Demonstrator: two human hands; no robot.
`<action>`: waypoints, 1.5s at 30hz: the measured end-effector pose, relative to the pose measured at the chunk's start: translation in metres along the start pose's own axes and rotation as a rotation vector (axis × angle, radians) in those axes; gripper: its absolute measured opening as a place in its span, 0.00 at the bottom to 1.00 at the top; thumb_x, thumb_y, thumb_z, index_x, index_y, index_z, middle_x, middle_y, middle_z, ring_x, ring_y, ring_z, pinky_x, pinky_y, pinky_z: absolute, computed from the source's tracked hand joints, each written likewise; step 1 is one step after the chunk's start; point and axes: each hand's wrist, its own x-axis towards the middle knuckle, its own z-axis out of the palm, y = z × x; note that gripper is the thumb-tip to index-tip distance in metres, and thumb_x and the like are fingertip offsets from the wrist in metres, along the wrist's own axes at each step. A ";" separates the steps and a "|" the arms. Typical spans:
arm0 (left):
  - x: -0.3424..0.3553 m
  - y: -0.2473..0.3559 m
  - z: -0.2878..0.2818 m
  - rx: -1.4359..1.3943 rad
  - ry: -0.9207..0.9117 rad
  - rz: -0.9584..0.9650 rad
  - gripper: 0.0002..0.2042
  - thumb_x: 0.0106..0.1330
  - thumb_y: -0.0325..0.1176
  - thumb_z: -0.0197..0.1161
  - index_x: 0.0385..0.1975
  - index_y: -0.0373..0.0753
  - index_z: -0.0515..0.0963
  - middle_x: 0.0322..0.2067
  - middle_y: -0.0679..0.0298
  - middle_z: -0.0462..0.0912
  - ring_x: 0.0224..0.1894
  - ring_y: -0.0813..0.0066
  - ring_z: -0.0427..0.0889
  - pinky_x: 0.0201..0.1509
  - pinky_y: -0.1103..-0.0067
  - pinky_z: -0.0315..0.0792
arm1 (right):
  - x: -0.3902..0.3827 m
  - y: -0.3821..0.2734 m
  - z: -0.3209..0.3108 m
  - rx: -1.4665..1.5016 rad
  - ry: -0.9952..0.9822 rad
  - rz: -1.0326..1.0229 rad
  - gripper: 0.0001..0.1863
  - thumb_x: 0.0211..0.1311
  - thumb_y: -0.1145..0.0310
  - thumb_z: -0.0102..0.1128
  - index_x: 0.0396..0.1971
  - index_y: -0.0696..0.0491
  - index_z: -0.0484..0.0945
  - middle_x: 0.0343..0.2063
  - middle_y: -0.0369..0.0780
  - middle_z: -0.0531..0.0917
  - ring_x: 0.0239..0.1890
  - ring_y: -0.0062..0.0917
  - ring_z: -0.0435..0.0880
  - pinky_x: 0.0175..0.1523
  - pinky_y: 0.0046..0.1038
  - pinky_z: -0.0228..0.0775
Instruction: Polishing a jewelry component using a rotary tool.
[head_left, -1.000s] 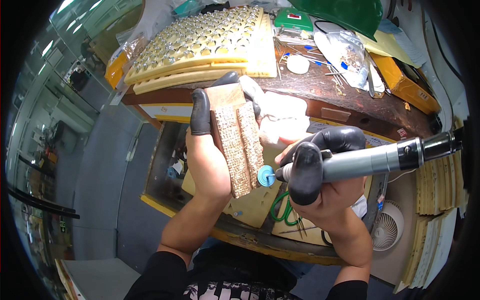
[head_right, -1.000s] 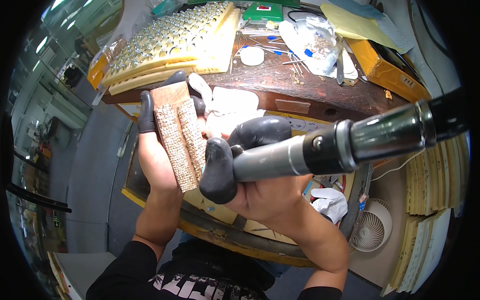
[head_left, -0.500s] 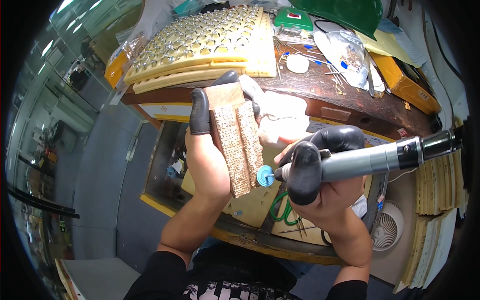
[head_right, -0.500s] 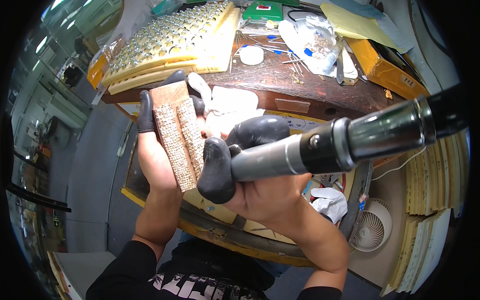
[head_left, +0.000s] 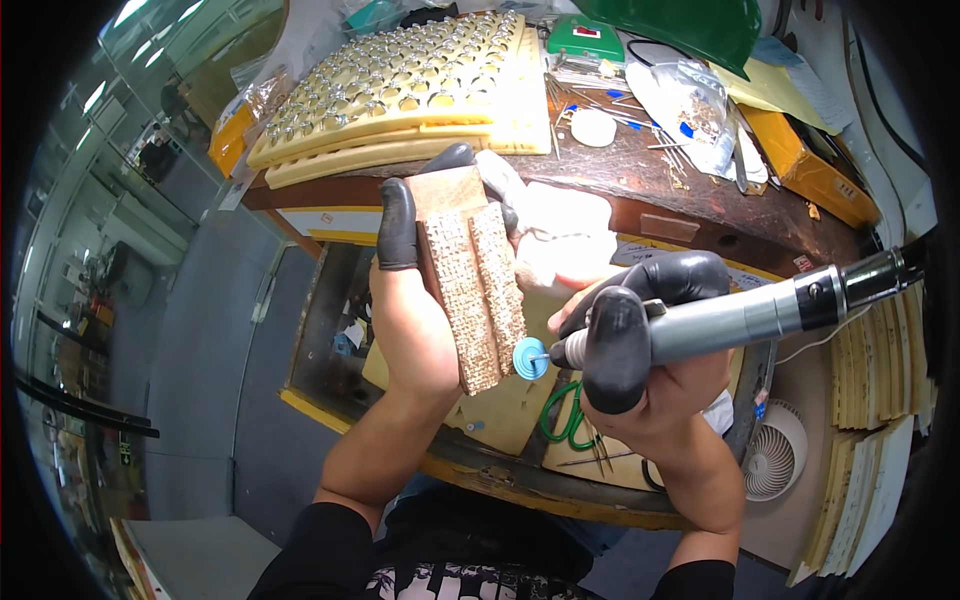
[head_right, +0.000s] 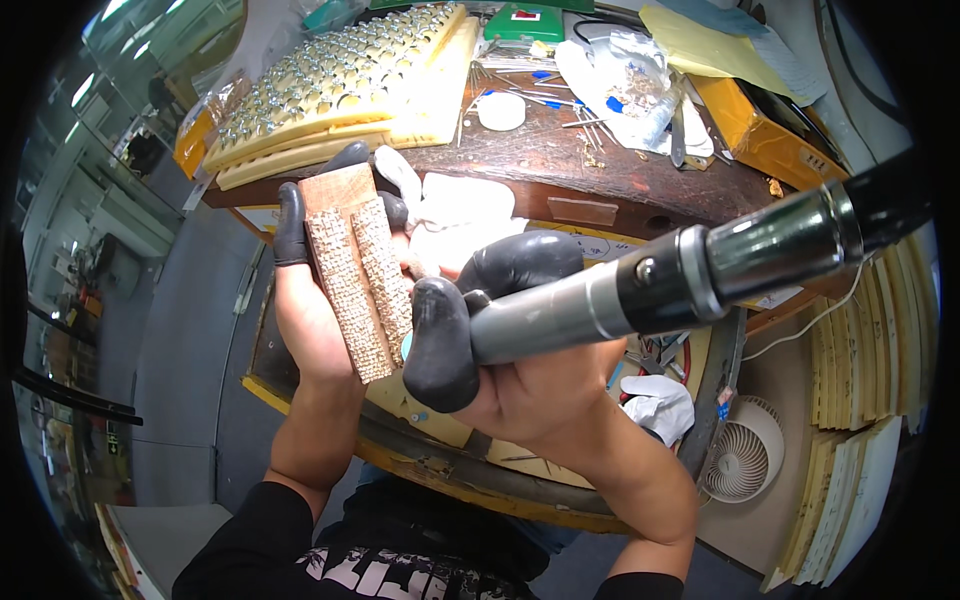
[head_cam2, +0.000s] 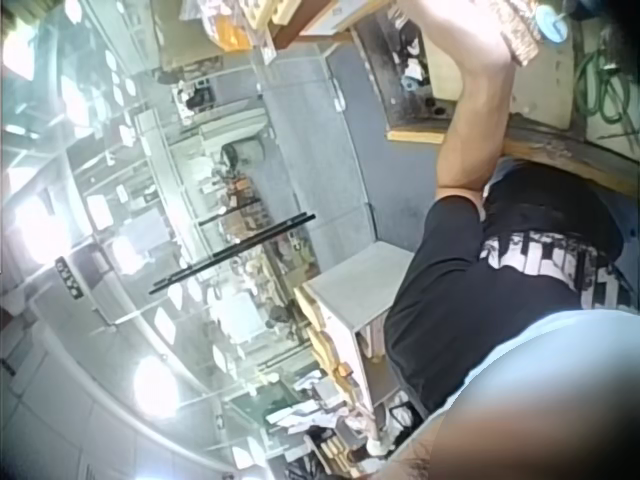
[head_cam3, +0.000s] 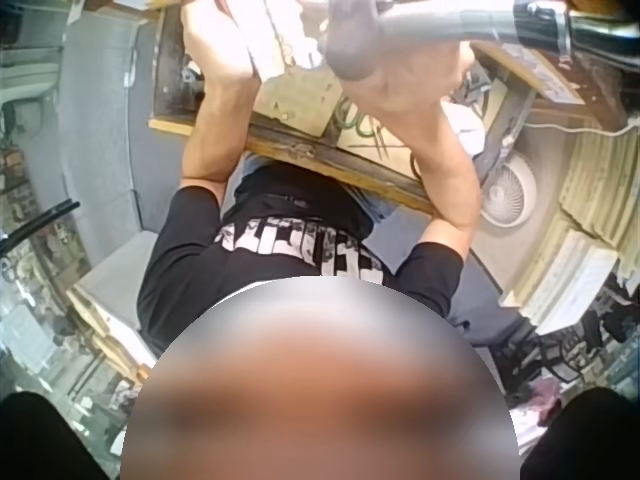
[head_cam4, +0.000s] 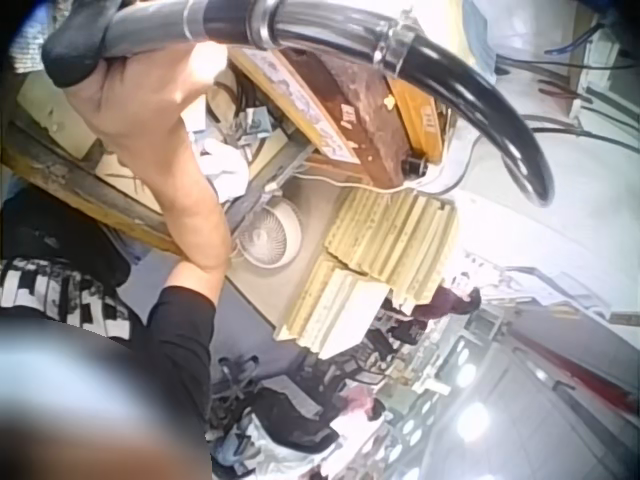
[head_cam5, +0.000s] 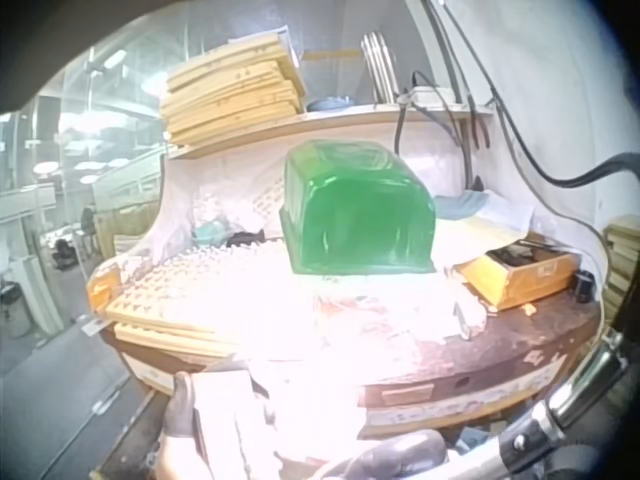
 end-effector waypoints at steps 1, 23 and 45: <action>0.000 0.000 0.001 0.006 0.004 0.000 0.25 0.79 0.51 0.41 0.59 0.34 0.71 0.44 0.59 0.79 0.41 0.72 0.77 0.43 0.74 0.76 | 0.000 0.001 -0.001 -0.022 -0.022 -0.031 0.10 0.62 0.77 0.59 0.38 0.66 0.71 0.29 0.44 0.80 0.31 0.30 0.86 0.48 0.44 0.83; -0.001 0.001 0.006 0.080 0.039 0.034 0.26 0.79 0.51 0.39 0.57 0.33 0.70 0.42 0.59 0.77 0.40 0.72 0.77 0.41 0.74 0.77 | 0.002 -0.005 0.000 -0.009 -0.068 -0.012 0.08 0.63 0.77 0.59 0.36 0.66 0.73 0.28 0.43 0.81 0.31 0.28 0.86 0.51 0.45 0.82; -0.003 0.001 0.006 0.146 0.060 0.046 0.26 0.79 0.51 0.40 0.59 0.34 0.71 0.43 0.61 0.79 0.41 0.74 0.79 0.41 0.75 0.79 | 0.004 -0.008 -0.003 -0.021 -0.122 0.024 0.12 0.58 0.78 0.63 0.40 0.67 0.74 0.29 0.44 0.82 0.32 0.29 0.86 0.52 0.43 0.81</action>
